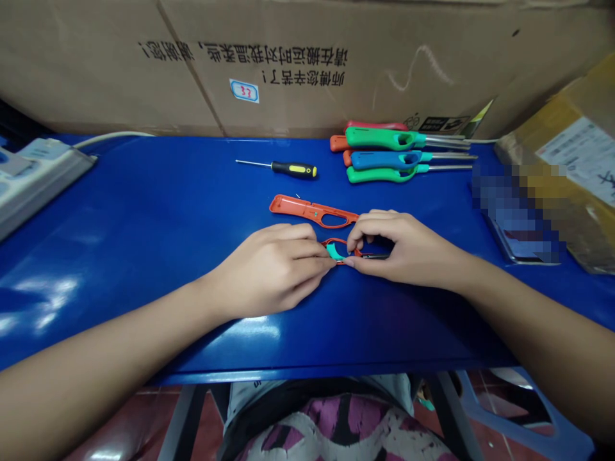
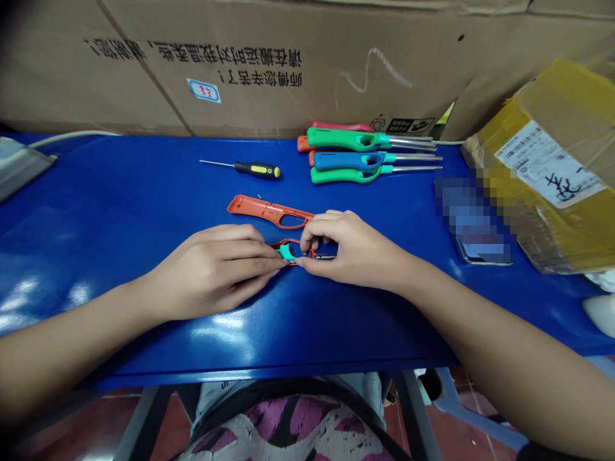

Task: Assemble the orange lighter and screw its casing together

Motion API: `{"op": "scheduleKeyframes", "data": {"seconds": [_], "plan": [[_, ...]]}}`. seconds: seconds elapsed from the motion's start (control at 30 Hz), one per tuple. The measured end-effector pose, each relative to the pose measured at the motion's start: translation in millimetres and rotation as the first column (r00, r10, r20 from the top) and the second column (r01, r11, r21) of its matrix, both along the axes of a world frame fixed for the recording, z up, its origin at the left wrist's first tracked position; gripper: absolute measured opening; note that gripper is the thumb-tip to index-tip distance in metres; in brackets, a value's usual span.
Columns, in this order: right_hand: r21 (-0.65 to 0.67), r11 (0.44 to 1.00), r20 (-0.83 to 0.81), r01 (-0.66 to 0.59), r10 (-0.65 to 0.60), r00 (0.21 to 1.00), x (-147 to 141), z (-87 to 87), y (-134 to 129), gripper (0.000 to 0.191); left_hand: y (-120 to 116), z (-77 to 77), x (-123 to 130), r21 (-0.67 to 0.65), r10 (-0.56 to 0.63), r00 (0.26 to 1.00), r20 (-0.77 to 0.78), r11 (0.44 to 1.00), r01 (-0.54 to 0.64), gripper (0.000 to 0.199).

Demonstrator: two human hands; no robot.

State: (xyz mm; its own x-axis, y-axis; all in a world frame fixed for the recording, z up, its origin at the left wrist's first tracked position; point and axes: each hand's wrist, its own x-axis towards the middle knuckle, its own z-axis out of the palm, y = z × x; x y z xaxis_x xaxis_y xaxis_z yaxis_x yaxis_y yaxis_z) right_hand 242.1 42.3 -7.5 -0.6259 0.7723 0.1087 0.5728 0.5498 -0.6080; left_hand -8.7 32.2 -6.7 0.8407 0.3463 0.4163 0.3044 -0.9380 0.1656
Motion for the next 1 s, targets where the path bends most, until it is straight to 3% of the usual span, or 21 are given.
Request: {"op": "scheduleKeyframes", "data": {"seconds": [0.27, 0.67, 0.83, 0.93, 1.0], "plan": [[0.055, 0.998, 0.083, 0.004, -0.009, 0.997, -3, 2.3, -2, 0.011, -3, 4.9, -3, 0.082, 0.022, 0.998, -0.054, 0.997, -0.018, 0.018], [0.018, 1.000, -0.007, -0.018, 0.018, 1.000, -3, 1.3, -1, 0.006, -4, 5.7, -2, 0.036, -0.024, 1.000, 0.014, 0.999, 0.024, 0.016], [-0.104, 0.992, -0.134, 0.068, -0.082, 0.988, 3, 8.2, 1, 0.010, 1, 9.7, -5, -0.096, 0.084, 0.977, 0.194, 0.993, -0.066, 0.014], [-0.119, 0.984, -0.117, 0.129, -0.143, 0.983, 11, 14.8, 4, 0.010, 7, 11.4, -6, -0.106, 0.146, 0.956, 0.256, 0.987, -0.122, 0.013], [-0.141, 0.984, -0.076, 0.105, -0.116, 0.990, 15, 17.6, 6, 0.010, 10, 11.1, -7, -0.102, 0.151, 0.959, 0.241, 0.986, -0.130, 0.013]]}}
